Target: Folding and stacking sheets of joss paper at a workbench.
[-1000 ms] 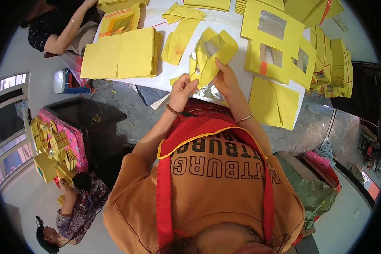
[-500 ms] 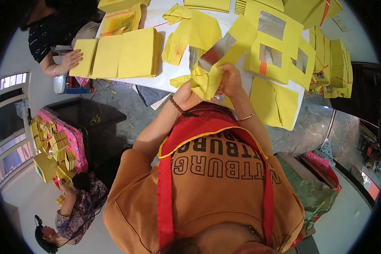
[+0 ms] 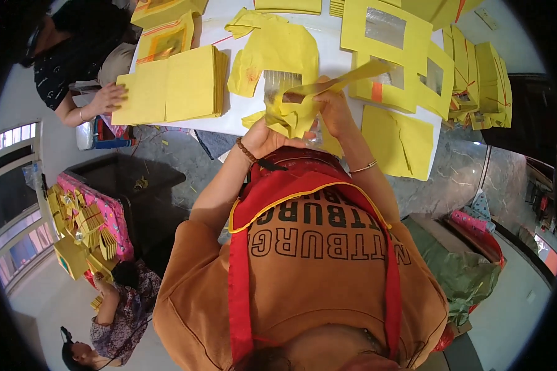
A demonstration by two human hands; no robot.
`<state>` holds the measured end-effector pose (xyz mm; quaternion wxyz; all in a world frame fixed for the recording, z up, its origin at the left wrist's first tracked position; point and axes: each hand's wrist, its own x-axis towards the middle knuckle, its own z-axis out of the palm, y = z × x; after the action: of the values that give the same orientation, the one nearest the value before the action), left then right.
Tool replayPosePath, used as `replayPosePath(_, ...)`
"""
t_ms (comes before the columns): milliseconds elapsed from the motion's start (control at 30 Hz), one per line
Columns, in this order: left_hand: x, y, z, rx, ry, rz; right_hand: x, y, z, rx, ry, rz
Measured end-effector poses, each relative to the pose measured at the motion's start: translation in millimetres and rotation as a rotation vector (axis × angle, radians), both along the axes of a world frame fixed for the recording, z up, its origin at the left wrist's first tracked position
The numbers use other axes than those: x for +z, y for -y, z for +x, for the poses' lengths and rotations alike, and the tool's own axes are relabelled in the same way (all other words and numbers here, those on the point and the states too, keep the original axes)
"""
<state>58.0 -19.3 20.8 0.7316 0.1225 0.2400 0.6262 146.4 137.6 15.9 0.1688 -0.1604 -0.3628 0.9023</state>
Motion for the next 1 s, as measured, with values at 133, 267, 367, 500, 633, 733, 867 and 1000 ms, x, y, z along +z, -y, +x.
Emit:
replayPosePath(133, 9.6, -2.0, 6.0, 0.396, 0.121, -0.057, -10.7, 1.5, 0.2, -0.143, 0.076, 0.144)
replayPosePath(267, 14.0, -2.8, -3.0, 0.584, -0.283, -0.082, 6.5, 7.0, 1.9, -0.118, 0.159, 0.049)
replayPosePath(367, 20.2, -6.2, -6.7, 0.850, -1.098, -0.192, 8.8, 11.0, 1.6, -0.119, 0.148, 0.034)
replayPosePath(500, 36.2, -5.3, -7.1, 0.893, -2.082, -0.111, 11.3, 20.2, -2.5, -0.199, 0.125, -0.015)
replayPosePath(633, 38.2, -8.7, -0.2, 0.445, -2.253, -0.012, 6.5, 26.6, -9.0, -0.213, 0.098, -0.071)
replayPosePath(733, 27.5, -0.5, -8.9, 0.391, -2.150, 0.096, -4.2, 26.2, -9.2, -0.217, 0.105, -0.047)
replayPosePath(867, 23.2, 12.7, -13.5, 0.340, -2.258, 0.215, 0.0, 26.6, -10.4, -0.232, 0.169, -0.148)
replayPosePath(1000, 25.7, 17.6, -14.9, 0.468, -2.424, 0.191, 6.3, 29.3, -18.9, -0.238, 0.215, -0.142)
